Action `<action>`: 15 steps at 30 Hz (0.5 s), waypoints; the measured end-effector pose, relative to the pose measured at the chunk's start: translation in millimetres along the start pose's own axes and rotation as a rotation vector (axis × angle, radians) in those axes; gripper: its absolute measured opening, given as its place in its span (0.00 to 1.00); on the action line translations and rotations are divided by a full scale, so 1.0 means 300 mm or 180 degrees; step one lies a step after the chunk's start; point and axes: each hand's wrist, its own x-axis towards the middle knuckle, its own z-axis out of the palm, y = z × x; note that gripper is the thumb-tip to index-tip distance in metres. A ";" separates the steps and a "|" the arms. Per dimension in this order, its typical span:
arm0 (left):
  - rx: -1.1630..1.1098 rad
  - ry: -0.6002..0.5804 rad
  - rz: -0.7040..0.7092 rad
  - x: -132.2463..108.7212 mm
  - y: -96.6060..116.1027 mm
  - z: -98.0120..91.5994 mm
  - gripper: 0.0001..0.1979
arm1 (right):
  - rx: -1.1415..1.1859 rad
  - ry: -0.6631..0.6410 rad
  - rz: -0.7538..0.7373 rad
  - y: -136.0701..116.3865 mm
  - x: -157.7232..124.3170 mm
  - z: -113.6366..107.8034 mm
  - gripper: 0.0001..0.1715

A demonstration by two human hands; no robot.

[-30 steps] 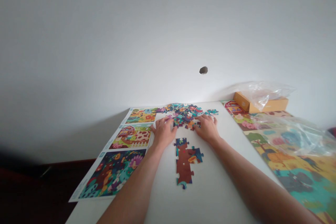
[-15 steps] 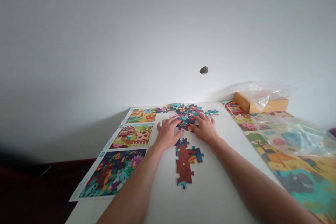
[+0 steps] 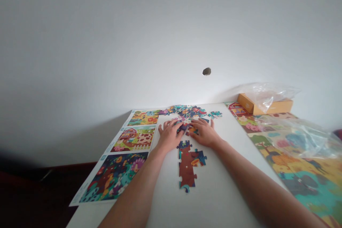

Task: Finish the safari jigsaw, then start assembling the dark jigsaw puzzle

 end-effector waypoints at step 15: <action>0.0111 0.0127 -0.0145 -0.007 0.019 -0.021 0.11 | -0.0190 0.0356 0.0337 0.011 0.005 0.007 0.17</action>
